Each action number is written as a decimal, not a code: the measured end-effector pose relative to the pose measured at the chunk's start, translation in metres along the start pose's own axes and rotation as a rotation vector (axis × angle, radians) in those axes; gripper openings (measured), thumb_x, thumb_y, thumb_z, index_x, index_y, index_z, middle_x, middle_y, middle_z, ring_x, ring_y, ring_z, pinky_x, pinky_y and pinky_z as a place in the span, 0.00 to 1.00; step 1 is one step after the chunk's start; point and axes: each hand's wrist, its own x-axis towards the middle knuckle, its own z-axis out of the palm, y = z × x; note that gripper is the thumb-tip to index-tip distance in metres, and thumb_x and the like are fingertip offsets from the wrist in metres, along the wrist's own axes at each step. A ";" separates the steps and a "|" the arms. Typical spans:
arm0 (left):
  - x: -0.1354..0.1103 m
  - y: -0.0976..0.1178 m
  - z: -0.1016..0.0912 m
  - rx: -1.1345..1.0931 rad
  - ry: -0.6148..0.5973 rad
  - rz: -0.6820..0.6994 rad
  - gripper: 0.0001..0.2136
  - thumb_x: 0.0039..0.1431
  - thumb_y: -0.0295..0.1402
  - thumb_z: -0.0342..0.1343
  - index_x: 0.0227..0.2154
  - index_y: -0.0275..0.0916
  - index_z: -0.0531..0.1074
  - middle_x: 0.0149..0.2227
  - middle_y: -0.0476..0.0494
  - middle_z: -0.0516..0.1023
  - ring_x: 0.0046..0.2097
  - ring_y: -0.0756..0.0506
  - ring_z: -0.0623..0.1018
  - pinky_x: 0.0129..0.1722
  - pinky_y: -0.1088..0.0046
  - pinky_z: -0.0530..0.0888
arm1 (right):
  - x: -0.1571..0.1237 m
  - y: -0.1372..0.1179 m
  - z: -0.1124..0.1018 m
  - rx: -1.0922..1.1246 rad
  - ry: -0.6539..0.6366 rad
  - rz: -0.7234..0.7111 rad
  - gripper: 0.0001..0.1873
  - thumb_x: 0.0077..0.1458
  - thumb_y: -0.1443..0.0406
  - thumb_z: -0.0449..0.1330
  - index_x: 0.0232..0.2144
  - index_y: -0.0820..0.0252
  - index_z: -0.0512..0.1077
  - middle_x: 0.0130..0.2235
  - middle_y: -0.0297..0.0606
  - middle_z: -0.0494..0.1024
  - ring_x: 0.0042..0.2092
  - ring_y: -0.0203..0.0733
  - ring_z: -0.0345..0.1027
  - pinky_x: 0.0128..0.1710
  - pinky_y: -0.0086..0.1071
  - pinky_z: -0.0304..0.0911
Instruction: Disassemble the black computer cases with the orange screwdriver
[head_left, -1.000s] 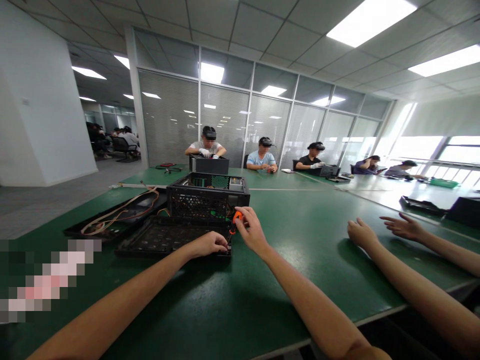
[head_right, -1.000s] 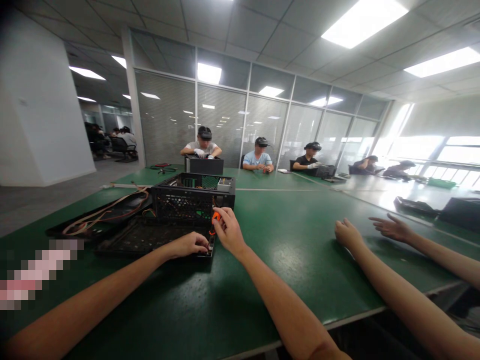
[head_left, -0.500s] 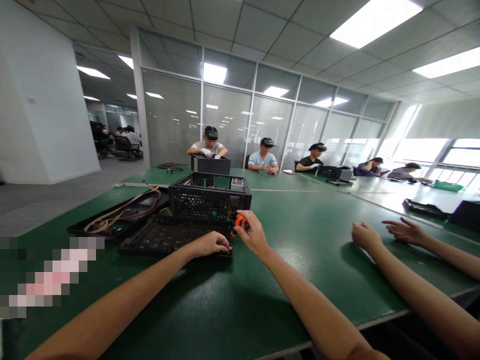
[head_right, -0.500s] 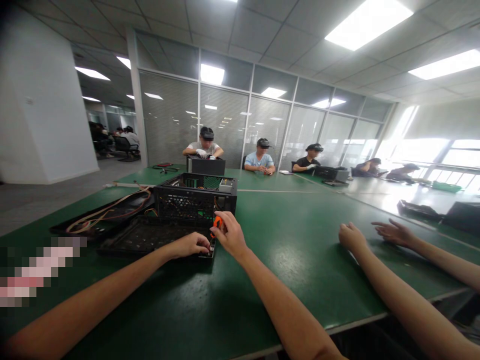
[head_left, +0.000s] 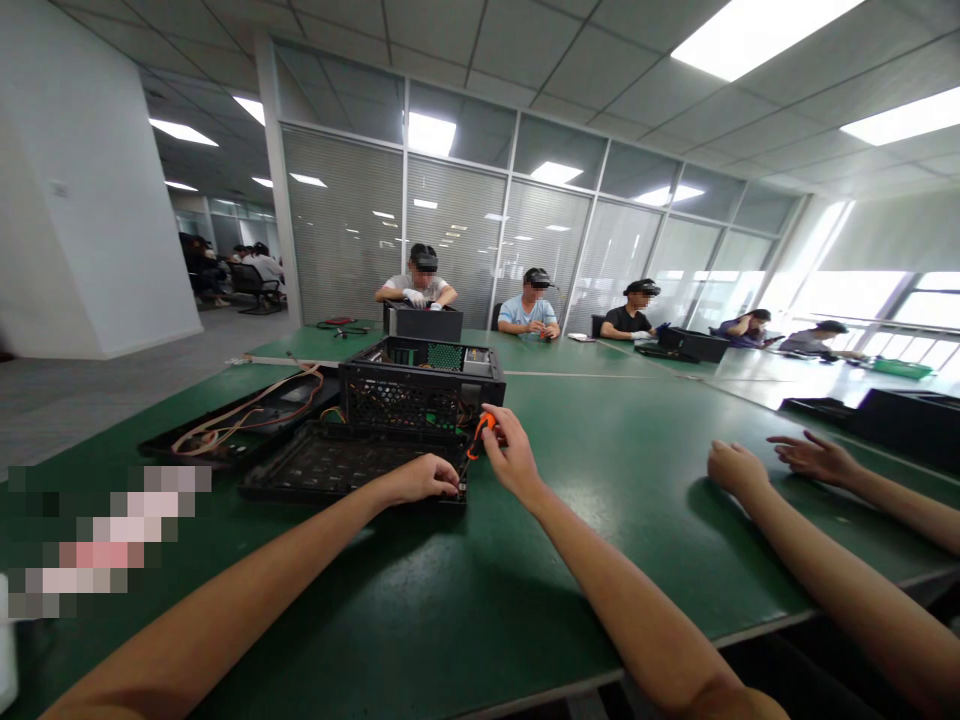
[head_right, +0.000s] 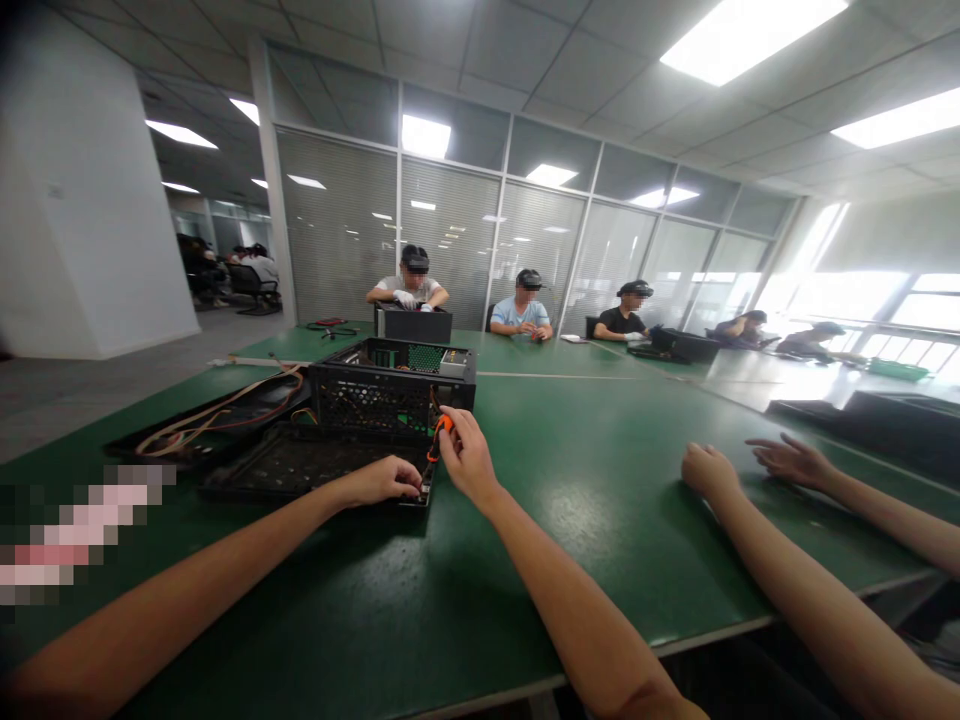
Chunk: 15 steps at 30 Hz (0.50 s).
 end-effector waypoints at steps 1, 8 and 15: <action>0.000 0.000 0.000 -0.001 0.001 -0.002 0.12 0.45 0.35 0.56 0.31 0.33 0.74 0.31 0.46 0.76 0.32 0.49 0.72 0.34 0.77 0.66 | 0.000 0.001 0.000 0.006 -0.002 -0.004 0.18 0.55 0.67 0.47 0.50 0.58 0.61 0.43 0.41 0.66 0.39 0.37 0.62 0.39 0.31 0.62; 0.000 0.001 0.001 0.014 -0.010 0.008 0.11 0.46 0.35 0.55 0.31 0.33 0.73 0.31 0.46 0.76 0.32 0.49 0.72 0.35 0.77 0.66 | -0.001 0.000 0.001 0.004 -0.040 0.022 0.20 0.52 0.63 0.55 0.49 0.56 0.62 0.41 0.39 0.63 0.30 0.32 0.60 0.30 0.27 0.62; 0.001 0.003 0.001 0.027 -0.049 0.023 0.09 0.48 0.32 0.54 0.32 0.34 0.73 0.33 0.46 0.76 0.35 0.49 0.72 0.37 0.77 0.66 | -0.001 0.003 0.004 0.037 -0.037 0.040 0.21 0.54 0.65 0.51 0.52 0.58 0.59 0.42 0.40 0.66 0.29 0.31 0.60 0.30 0.27 0.62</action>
